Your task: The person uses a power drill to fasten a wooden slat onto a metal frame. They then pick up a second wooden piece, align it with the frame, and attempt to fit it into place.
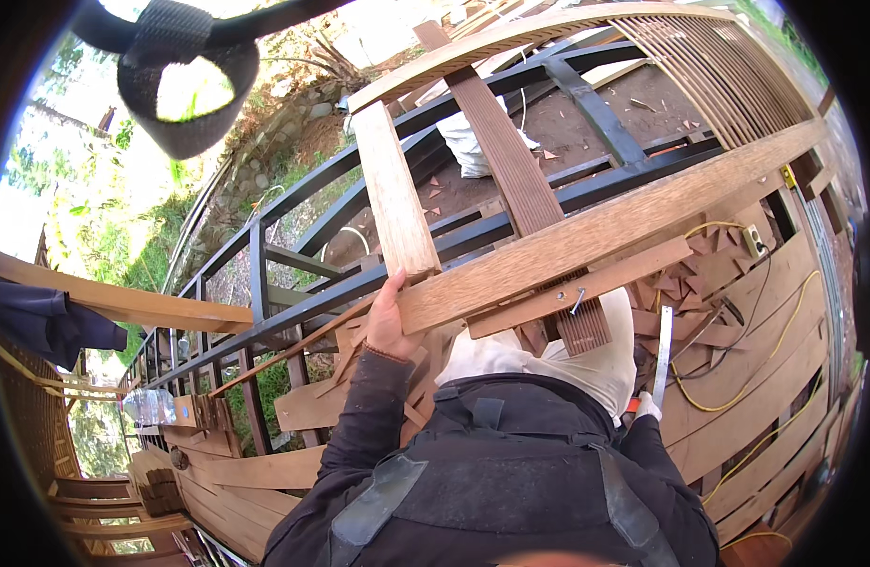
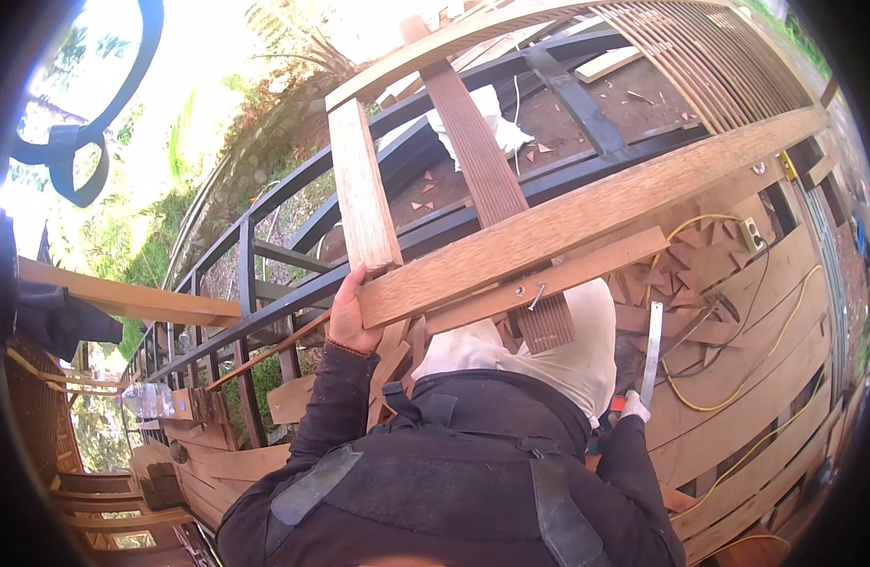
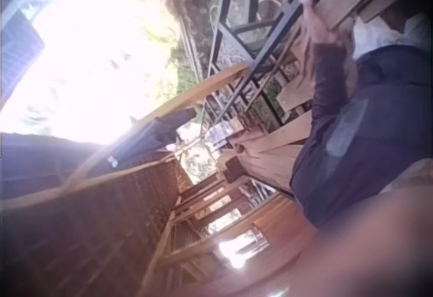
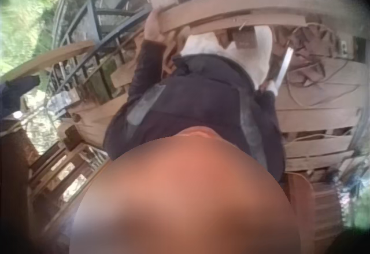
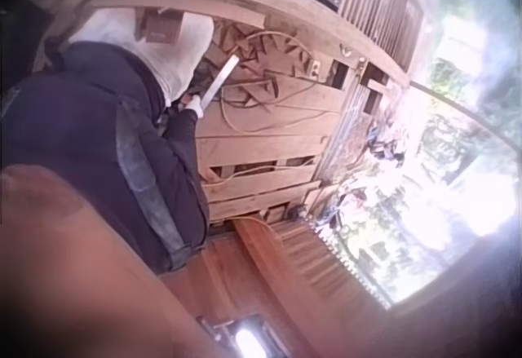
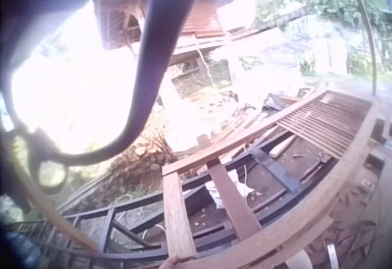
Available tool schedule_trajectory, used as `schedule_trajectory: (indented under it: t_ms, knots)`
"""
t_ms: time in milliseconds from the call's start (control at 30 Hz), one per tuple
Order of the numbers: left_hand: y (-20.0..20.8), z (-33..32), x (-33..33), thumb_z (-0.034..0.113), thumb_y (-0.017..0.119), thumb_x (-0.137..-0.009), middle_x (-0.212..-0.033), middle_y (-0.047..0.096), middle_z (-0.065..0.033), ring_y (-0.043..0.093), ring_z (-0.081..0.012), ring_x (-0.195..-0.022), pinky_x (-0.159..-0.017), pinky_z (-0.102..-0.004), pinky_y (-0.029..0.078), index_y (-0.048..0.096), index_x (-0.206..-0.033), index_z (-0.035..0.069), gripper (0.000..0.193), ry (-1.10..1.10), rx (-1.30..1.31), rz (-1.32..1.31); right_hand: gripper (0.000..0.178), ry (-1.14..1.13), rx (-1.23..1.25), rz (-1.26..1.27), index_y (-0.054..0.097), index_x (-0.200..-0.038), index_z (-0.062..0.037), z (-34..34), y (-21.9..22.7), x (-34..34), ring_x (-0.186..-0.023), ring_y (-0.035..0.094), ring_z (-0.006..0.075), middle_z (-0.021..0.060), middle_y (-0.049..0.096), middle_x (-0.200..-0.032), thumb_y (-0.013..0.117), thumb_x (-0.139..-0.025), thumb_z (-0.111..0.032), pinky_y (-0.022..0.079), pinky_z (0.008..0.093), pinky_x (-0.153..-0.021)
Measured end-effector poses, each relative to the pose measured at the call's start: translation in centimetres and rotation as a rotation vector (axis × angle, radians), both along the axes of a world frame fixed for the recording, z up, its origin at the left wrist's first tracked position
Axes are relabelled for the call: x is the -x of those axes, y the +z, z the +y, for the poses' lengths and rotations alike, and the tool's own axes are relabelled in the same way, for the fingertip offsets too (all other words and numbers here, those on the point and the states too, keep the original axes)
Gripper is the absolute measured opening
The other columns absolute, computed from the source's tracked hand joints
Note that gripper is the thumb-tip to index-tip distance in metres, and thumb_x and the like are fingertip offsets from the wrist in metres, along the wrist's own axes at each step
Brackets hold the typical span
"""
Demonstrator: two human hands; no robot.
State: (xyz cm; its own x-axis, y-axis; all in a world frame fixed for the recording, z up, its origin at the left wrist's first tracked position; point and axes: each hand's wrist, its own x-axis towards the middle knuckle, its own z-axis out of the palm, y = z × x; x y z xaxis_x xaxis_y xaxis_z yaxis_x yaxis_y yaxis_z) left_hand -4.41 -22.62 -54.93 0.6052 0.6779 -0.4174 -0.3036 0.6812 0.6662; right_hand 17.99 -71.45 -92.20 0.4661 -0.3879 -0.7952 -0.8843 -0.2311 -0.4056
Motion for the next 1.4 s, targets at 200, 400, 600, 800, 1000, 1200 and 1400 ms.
schedule_trajectory:
  t_ms: [200, 400, 600, 800, 1000, 1200, 1400]
  knots:
    - [-3.0, 1.5, 1.1, 0.034, 0.057, -0.108, -0.127, 0.070, -0.0144, 0.070, -0.0278, -0.114, -0.100, -0.0450, 0.057, 0.056, -0.139, 0.004, 0.043, 0.053, -0.042, 0.064, 0.053, 0.047, 0.045, 0.011, 0.067, -0.111, 0.0119, -1.3, -4.8, -1.7, -0.061, 0.067, 0.0290, 0.0172, 0.071, -0.088, 0.078, -0.081, -0.030, 0.053, 0.0464, -0.053]
    - [-2.7, 1.5, 0.8, 0.037, 0.053, -0.110, -0.132, 0.068, -0.0145, 0.068, -0.0265, -0.119, -0.103, -0.0425, 0.054, 0.055, -0.141, 0.001, 0.047, 0.071, -0.101, 0.024, 0.059, 0.212, 0.238, 0.002, 0.060, -0.119, 0.0109, 2.4, 2.4, -2.2, -0.072, 0.072, 0.0355, 0.0251, 0.070, -0.098, 0.078, -0.082, -0.032, 0.059, 0.0475, -0.065]
    - [-3.8, 4.0, 1.6, 0.043, 0.047, -0.111, -0.135, 0.067, -0.0190, 0.065, -0.0282, -0.123, -0.108, -0.0404, 0.050, 0.054, -0.141, -0.001, 0.054, 0.029, -0.107, -0.004, 0.066, 0.349, 0.536, -0.845, 0.056, -0.143, 0.0041, 6.8, 13.5, -10.0, -0.133, 0.058, 0.0385, 0.0269, 0.060, -0.144, 0.074, -0.093, -0.036, 0.045, 0.0455, -0.114]
    - [-5.1, 8.6, -1.4, 0.048, 0.053, -0.106, -0.143, 0.058, -0.0267, 0.061, -0.0376, -0.130, -0.108, -0.0523, 0.052, 0.040, -0.152, -0.005, 0.072, -0.083, 0.007, -0.348, 0.054, 0.697, -0.385, -1.453, 0.051, -0.146, 0.0053, 22.0, 37.0, -10.7, -0.122, 0.063, 0.0256, 0.0177, 0.063, -0.136, 0.070, -0.098, -0.007, 0.052, 0.0387, -0.105]
    - [-4.9, 10.5, -4.7, 0.038, 0.059, -0.103, -0.135, 0.061, -0.0271, 0.068, -0.0360, -0.116, -0.096, -0.0520, 0.061, 0.041, -0.148, -0.006, 0.066, -0.158, 0.027, -0.417, 0.088, 1.959, -0.267, -1.574, 0.063, -0.131, 0.0038, 38.7, 43.9, 0.6, -0.123, 0.061, 0.0397, 0.0224, 0.067, -0.123, 0.090, -0.070, -0.053, 0.041, 0.0510, -0.113]
    - [-3.9, 10.6, -4.5, 0.036, 0.058, -0.103, -0.133, 0.062, -0.0264, 0.070, -0.0334, -0.110, -0.093, -0.0496, 0.063, 0.041, -0.148, -0.005, 0.063, -0.140, 0.045, -0.397, 0.098, 2.173, -0.134, -1.331, 0.067, -0.118, -0.0011, 40.2, 43.3, 2.4, -0.103, 0.066, 0.0359, 0.0159, 0.068, -0.108, 0.094, -0.052, -0.068, 0.047, 0.0501, -0.099]
    - [-3.9, 10.1, -5.1, 0.037, 0.057, -0.104, -0.133, 0.062, -0.0263, 0.070, -0.0347, -0.110, -0.093, -0.0485, 0.063, 0.040, -0.149, -0.007, 0.065, -0.157, 0.050, -0.443, 0.091, 2.203, -0.117, -1.286, 0.068, -0.114, -0.0024, 39.9, 43.7, 2.2, -0.099, 0.067, 0.0359, 0.0148, 0.069, -0.104, 0.094, -0.052, -0.064, 0.048, 0.0490, -0.095]
